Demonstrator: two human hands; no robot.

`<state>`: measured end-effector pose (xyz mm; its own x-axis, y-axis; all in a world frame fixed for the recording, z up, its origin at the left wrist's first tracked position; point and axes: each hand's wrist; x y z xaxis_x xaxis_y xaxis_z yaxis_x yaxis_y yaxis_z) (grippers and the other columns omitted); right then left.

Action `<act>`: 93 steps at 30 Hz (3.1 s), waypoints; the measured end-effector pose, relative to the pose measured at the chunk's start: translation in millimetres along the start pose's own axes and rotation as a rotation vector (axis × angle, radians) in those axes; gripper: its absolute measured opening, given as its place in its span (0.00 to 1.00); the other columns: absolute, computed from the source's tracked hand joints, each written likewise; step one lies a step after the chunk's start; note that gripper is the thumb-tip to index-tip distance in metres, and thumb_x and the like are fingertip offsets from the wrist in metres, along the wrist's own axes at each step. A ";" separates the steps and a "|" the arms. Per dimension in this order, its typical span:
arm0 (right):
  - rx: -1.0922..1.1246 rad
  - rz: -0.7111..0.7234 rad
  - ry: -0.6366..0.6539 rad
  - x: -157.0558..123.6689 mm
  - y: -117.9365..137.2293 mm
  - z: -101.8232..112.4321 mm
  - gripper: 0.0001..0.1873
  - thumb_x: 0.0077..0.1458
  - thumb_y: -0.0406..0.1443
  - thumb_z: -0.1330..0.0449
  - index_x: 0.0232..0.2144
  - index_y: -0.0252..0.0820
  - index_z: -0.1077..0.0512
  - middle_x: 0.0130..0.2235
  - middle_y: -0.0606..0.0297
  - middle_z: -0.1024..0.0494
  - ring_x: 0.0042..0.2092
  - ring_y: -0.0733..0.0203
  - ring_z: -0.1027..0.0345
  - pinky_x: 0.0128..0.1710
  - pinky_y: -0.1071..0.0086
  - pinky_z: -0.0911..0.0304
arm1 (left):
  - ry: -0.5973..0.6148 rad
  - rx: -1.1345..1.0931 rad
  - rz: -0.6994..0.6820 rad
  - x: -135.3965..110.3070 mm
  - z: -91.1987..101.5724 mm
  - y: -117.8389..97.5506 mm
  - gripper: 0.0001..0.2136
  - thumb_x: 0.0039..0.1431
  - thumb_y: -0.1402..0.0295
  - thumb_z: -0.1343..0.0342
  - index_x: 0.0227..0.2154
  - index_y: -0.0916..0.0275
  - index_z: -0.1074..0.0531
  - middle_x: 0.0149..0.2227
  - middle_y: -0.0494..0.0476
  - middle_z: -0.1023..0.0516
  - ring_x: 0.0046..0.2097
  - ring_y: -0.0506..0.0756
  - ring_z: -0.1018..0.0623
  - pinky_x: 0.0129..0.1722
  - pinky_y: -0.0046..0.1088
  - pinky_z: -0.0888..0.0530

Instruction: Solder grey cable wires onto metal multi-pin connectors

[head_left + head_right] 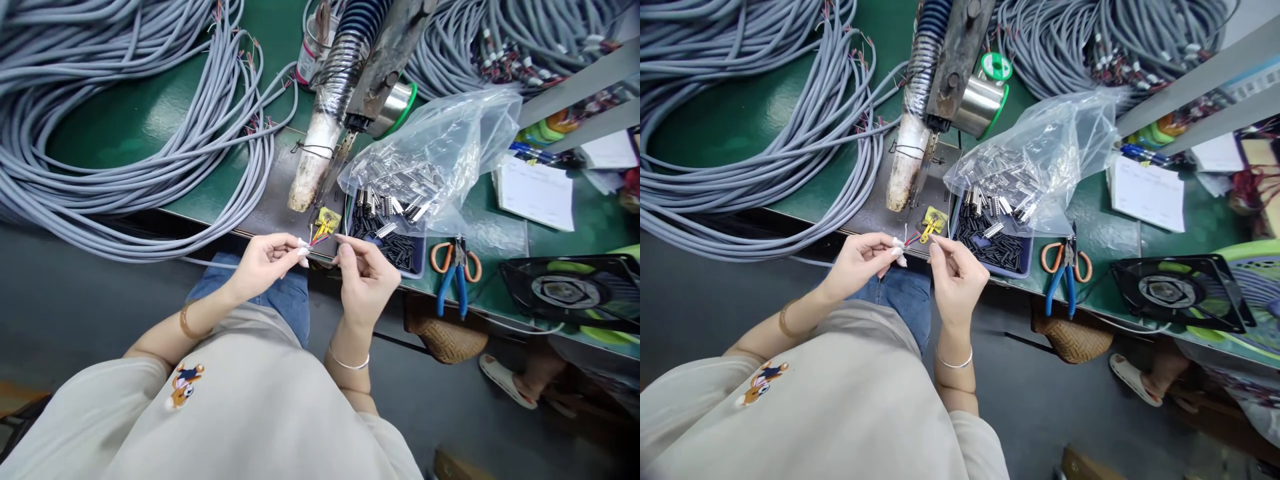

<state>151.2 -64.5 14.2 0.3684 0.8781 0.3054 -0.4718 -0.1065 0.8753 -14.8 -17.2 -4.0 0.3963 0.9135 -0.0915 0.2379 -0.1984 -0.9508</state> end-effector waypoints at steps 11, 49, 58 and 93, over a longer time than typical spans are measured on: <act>-0.252 0.288 0.077 -5.5 -7.5 -1.5 0.10 0.64 0.33 0.37 0.47 0.45 0.18 0.31 0.67 0.20 0.26 0.70 0.37 0.29 0.71 0.40 | -0.116 0.323 -0.129 -1.0 1.1 19.7 0.08 0.59 0.66 0.37 0.34 0.67 0.18 0.33 0.58 0.15 0.32 0.51 0.21 0.37 0.26 0.23; 0.115 -0.199 0.190 0.1 -5.0 -23.9 0.08 0.55 0.39 0.35 0.29 0.41 0.21 0.29 0.68 0.26 0.22 0.73 0.51 0.20 0.72 0.57 | 0.049 -0.062 0.170 -0.5 14.8 6.8 0.21 0.51 0.53 0.28 0.34 0.65 0.26 0.21 0.48 0.24 0.17 0.43 0.35 0.17 0.20 0.39; 0.079 -0.183 0.190 0.3 -4.0 -20.7 0.07 0.54 0.38 0.36 0.27 0.40 0.23 0.27 0.70 0.27 0.21 0.75 0.54 0.21 0.72 0.58 | 0.058 -0.022 0.111 0.4 10.7 11.0 0.20 0.51 0.54 0.28 0.33 0.64 0.27 0.22 0.48 0.24 0.20 0.43 0.33 0.21 0.20 0.34; 0.220 -0.328 0.206 1.8 -11.0 -22.9 0.08 0.50 0.40 0.33 0.28 0.40 0.24 0.28 0.70 0.26 0.21 0.77 0.56 0.19 0.73 0.62 | -0.023 0.002 0.060 -2.1 9.1 19.9 0.16 0.50 0.61 0.26 0.33 0.66 0.24 0.24 0.49 0.22 0.24 0.45 0.28 0.26 0.21 0.29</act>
<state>138.7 -51.1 -3.4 0.2928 0.9541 -0.0629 -0.1671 0.1159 0.9791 -19.0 -19.8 -25.4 0.3894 0.9080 -0.1547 0.2128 -0.2521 -0.9440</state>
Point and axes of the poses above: each hand's wrist, its own x-axis towards the middle knuckle, its own z-axis out of the back of the hand, y = z × x
